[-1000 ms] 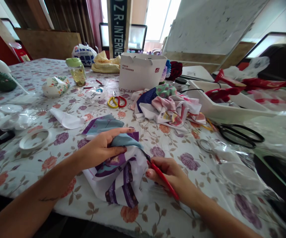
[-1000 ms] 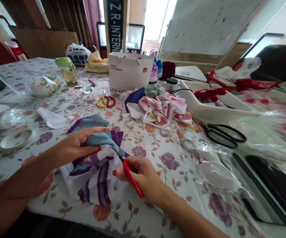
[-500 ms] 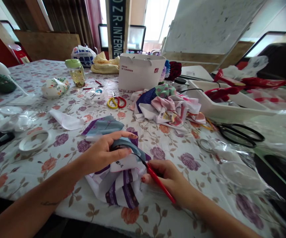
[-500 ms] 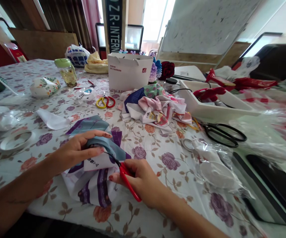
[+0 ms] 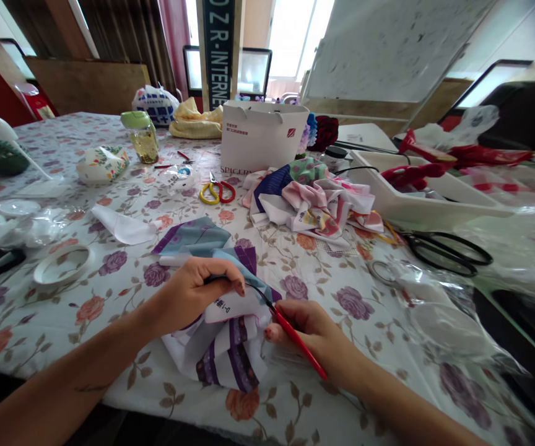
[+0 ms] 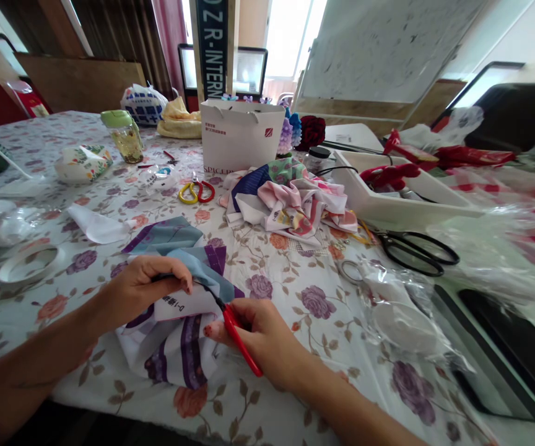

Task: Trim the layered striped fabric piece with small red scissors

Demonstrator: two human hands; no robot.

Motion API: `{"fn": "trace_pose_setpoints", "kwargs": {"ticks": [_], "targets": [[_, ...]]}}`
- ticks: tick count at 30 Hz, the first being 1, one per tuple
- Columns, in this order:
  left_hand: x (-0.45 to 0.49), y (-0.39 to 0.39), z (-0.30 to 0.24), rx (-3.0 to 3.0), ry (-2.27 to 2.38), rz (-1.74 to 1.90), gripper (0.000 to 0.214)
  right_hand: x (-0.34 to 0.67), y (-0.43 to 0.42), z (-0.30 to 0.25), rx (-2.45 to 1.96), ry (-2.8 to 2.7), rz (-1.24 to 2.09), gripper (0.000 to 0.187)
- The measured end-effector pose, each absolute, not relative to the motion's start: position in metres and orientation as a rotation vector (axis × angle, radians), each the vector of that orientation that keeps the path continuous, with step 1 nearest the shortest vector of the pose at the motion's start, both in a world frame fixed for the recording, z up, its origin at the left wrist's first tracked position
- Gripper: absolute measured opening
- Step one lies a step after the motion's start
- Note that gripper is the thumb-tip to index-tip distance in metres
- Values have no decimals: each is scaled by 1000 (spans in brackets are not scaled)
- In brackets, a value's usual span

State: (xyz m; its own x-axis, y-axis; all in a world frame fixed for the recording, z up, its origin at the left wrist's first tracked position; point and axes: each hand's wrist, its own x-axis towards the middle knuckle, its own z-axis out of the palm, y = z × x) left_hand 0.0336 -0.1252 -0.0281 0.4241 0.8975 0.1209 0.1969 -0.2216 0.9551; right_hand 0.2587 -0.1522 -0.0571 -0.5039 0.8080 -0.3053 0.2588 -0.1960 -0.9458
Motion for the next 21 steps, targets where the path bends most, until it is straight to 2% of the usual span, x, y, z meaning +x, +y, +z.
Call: {"fn": "trace_pose_setpoints", "kwargs": {"ticks": [8,21], "targets": [[31,-129,-26,1729,1151,824,19,257,-150,-53,-1217,-1630,1769,51],[34,-127,-28,1483,1137,988,21,258,-149,-53,-1200,-1494,1888,55]]}}
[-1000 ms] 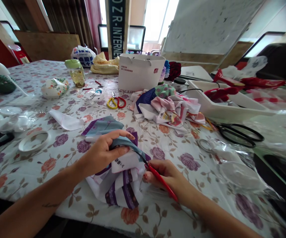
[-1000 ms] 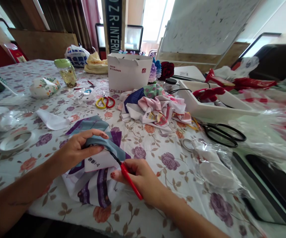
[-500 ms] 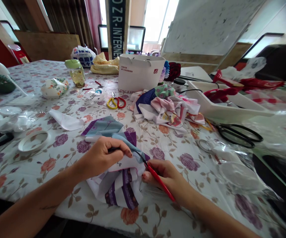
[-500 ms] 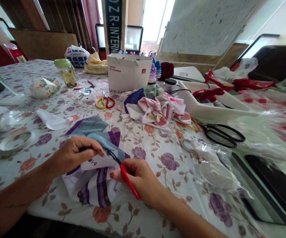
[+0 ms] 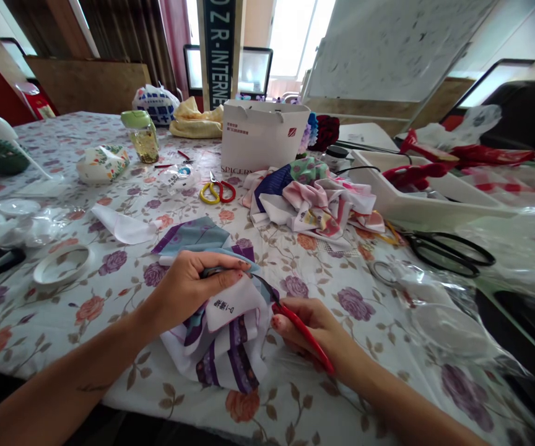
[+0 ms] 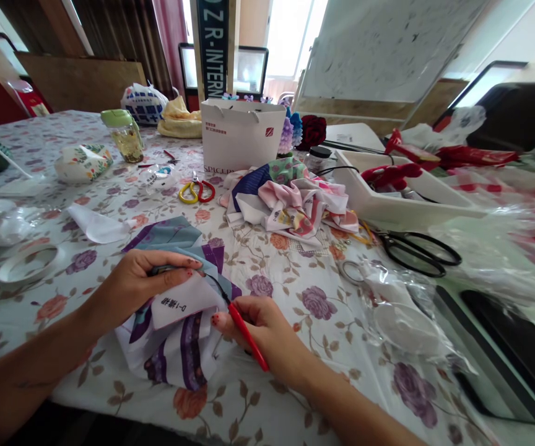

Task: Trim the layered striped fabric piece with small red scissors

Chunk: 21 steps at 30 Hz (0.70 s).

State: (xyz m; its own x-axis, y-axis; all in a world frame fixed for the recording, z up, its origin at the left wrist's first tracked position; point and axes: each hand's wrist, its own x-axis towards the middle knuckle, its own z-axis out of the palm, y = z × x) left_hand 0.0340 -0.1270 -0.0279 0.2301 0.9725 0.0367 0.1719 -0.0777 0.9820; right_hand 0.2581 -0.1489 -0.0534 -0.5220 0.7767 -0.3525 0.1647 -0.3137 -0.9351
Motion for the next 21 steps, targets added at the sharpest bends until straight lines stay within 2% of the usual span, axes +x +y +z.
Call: {"fn": "trace_pose_setpoints", "kwargs": {"ticks": [21], "targets": [[39,-134,-34,1401,1213,790,40,261,-152,-60,-1188,-1619,1862,46]]}}
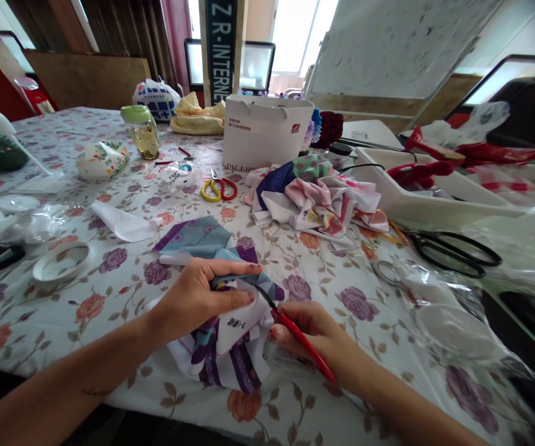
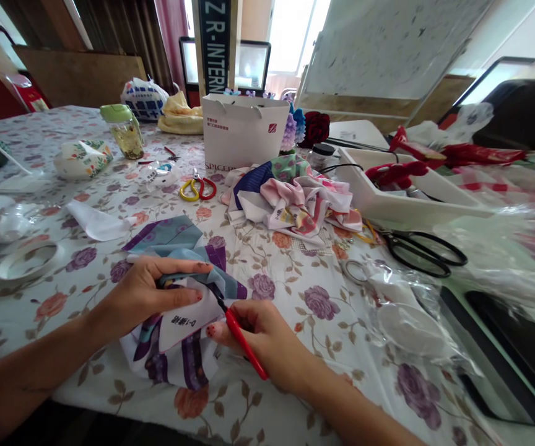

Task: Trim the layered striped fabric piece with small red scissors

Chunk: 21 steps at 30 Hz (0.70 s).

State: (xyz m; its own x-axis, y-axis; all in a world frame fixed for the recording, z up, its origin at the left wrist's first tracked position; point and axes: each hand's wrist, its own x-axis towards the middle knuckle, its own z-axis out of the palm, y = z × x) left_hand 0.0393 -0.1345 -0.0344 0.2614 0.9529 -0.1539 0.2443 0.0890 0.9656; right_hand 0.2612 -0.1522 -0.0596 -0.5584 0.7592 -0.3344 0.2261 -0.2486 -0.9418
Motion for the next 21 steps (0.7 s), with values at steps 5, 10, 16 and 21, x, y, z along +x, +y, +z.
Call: {"fn": "trace_pose_setpoints", "kwargs": {"ticks": [5,10,16,21], "targets": [[39,-135,-37,1351,1186,762,42,260,-152,-58,-1165,-1638,1855,46],[40,-135,-35,1314,1177,747,43,262,-152,-60,-1168,-1653,1851,47],[41,-134,-33,1308,1136,746,41,260,-152,-60,-1185,-1684,1821,46],[41,-134,-34,1297,1140,733,43,260,-152,-63,-1186,-1694,1800,46]]}}
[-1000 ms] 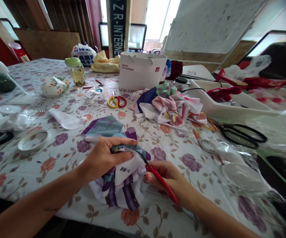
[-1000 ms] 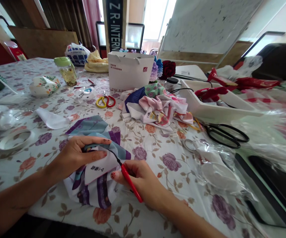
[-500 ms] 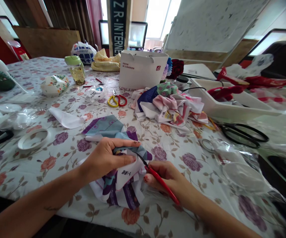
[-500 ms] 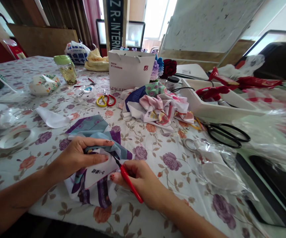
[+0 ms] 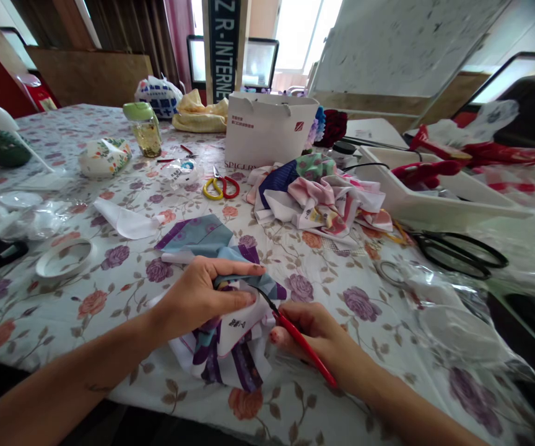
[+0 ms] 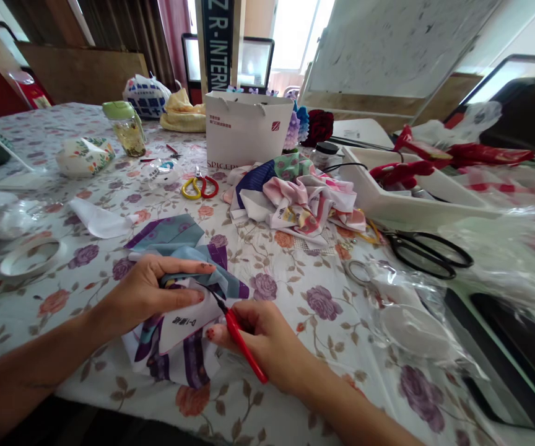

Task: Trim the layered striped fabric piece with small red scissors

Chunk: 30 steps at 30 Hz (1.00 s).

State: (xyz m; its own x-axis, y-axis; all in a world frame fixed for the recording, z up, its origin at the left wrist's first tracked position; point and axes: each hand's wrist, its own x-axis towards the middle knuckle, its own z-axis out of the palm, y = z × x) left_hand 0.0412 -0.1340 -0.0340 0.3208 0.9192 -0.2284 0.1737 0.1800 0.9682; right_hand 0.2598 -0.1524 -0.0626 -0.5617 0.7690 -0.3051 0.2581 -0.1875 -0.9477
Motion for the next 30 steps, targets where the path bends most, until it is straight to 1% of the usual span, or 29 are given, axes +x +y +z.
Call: {"fn": "trace_pose_setpoints", "kwargs": {"ticks": [9,13,30], "targets": [[41,-135,-36,1298,1147,747,42,261,-153,-67,-1195,-1724,1750,41],[40,-136,-37,1318,1150,766,40,259,-154,-66,-1216,-1713,1748,43],[41,-136,-38,1337,1172,778,41,255,-155,-60,-1233,-1662,1735,50]]}}
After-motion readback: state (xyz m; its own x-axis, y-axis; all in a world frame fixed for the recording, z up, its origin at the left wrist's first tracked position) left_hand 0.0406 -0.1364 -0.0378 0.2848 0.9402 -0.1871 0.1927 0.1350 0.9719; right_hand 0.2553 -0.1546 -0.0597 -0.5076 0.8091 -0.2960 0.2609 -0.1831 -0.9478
